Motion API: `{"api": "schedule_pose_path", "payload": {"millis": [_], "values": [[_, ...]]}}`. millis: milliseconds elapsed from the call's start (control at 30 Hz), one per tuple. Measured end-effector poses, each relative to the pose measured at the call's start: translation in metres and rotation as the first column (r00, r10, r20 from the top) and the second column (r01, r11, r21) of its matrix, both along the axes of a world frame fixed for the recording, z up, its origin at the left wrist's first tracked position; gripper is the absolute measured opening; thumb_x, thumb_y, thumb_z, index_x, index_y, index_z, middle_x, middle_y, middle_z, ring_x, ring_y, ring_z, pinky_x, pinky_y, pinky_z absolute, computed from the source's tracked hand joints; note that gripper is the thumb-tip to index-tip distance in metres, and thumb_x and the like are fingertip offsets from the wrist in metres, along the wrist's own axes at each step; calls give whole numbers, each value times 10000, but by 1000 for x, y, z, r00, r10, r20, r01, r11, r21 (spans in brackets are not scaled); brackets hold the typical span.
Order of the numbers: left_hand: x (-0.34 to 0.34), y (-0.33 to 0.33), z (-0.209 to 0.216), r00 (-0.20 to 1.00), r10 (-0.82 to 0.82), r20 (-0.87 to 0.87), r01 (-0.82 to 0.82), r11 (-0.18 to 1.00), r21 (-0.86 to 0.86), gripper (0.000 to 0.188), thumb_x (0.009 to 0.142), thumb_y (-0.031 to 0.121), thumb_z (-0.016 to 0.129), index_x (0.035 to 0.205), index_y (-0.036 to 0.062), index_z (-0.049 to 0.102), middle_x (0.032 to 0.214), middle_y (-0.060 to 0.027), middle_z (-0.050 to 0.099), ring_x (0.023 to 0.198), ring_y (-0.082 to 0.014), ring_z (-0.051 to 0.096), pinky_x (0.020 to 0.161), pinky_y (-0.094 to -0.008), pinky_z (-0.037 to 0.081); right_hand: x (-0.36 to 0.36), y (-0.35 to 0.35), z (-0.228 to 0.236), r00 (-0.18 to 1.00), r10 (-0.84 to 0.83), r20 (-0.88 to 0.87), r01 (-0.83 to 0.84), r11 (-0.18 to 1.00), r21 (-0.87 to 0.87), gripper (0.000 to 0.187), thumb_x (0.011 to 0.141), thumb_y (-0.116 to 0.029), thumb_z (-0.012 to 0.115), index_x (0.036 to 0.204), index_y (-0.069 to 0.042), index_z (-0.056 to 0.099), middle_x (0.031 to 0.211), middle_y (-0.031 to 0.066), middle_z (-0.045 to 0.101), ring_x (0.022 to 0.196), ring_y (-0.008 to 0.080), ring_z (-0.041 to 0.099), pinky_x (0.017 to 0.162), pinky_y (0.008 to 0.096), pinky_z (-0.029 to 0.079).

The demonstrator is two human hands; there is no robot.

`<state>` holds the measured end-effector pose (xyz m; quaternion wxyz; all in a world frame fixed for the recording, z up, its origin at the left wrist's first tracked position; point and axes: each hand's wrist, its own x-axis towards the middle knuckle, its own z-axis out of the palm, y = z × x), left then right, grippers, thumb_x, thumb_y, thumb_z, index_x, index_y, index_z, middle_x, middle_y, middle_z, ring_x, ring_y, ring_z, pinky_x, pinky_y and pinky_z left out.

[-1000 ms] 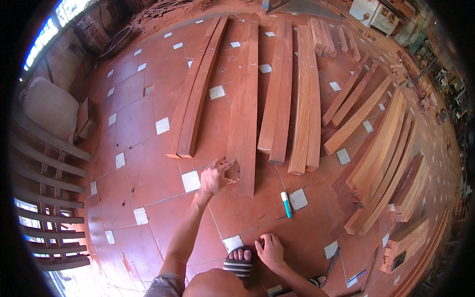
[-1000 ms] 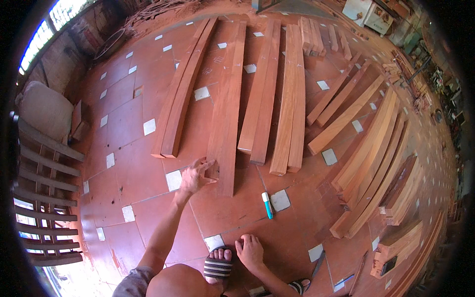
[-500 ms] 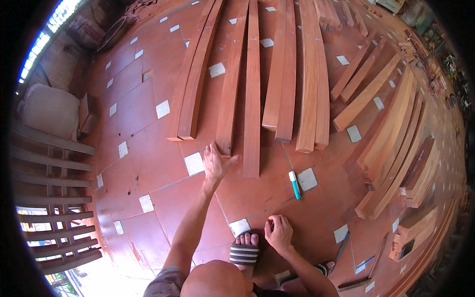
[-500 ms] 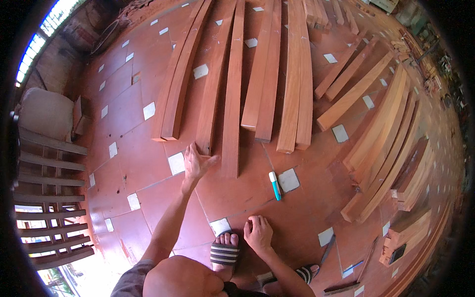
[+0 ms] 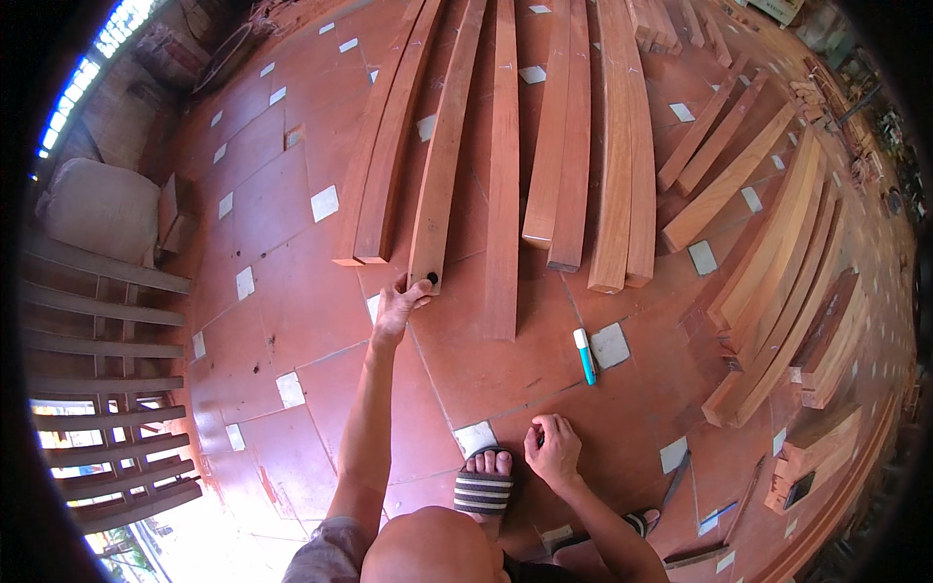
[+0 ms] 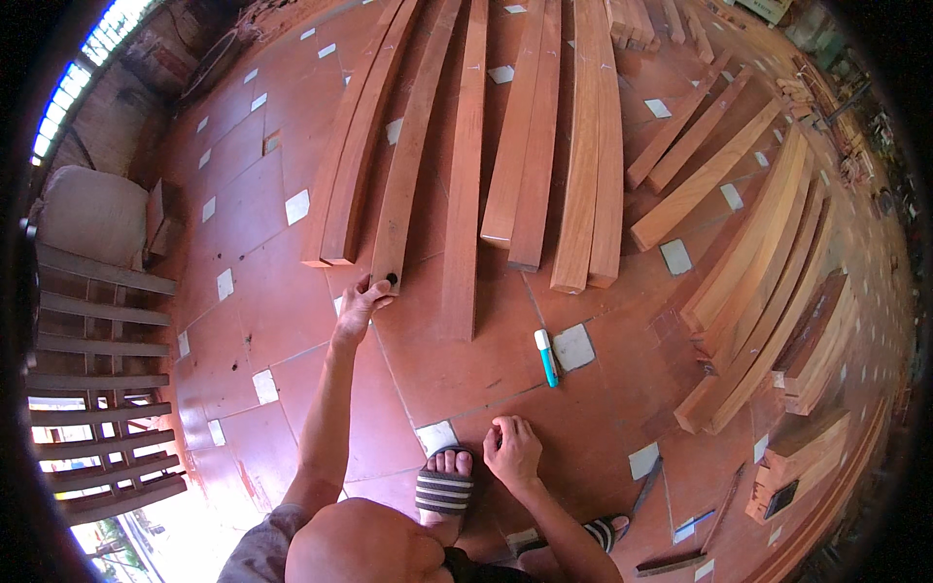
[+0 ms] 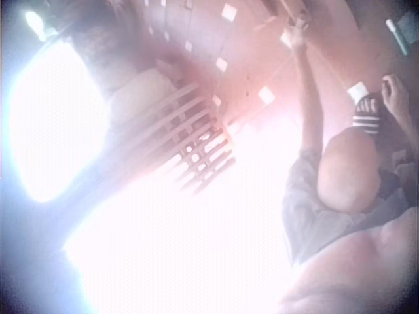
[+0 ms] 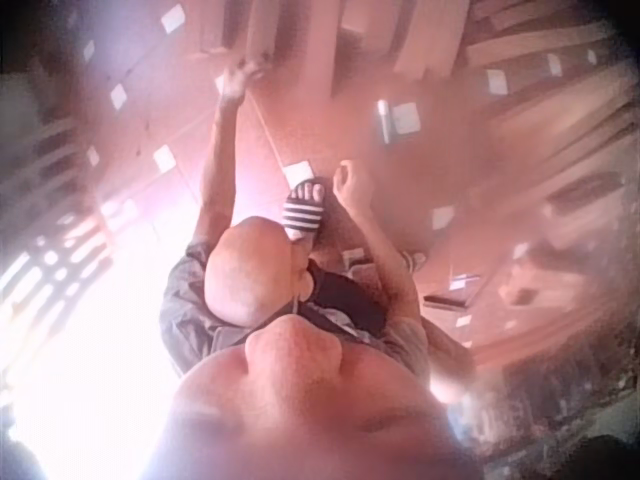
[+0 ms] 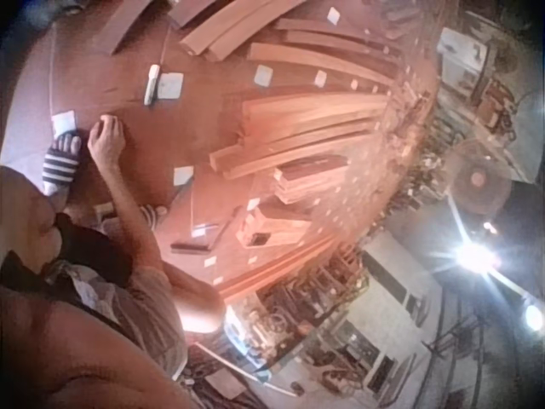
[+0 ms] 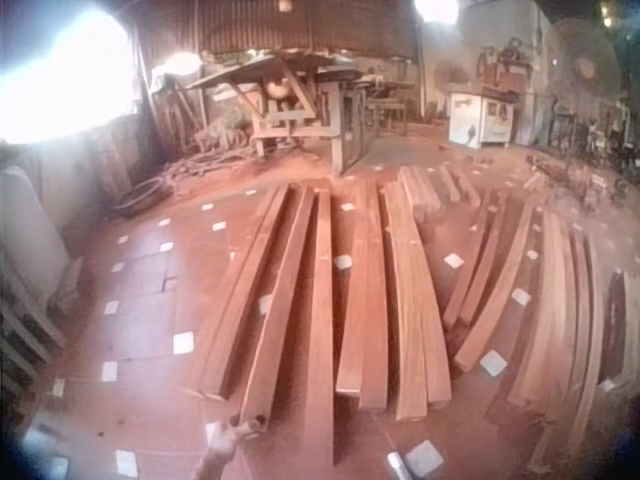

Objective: The person sits on the floor and uses a marker to label several long wooden planks laid out in rows. They pick up each plank, write on it, and place it back down, repeating the process across multiple pieces.

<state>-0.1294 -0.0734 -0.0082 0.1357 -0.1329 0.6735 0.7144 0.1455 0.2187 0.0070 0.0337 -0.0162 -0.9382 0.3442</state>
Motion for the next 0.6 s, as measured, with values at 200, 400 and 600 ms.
{"api": "schedule_pose_path", "payload": {"millis": [200,400,600], "values": [[1,-8,-1,998,3,62,-8,997,81,471,942,289,753,1285,-15,643,1142,-74,703,1037,-154,688,945,-312,580,0,-1,1,1000,-1,9,1,1000,-1,189,841,-82,684,1007,-85,595,902,129,639,832,366,645,694,477,544],[0,-9,1,997,-1,75,-7,994,106,469,939,289,751,1283,-6,631,1109,-61,699,1016,-154,691,954,-314,581,0,-1,-2,999,-15,-40,15,1000,0,191,836,-82,691,1005,-86,603,841,101,622,774,326,636,653,458,527],[1,-15,-7,998,-41,40,34,989,145,491,899,236,807,1292,2,627,1090,-42,700,1003,-126,675,920,-271,566,-1,-1,-3,999,-8,-40,9,1000,16,171,837,-88,691,991,-81,617,839,101,620,768,324,634,648,455,525]]}}
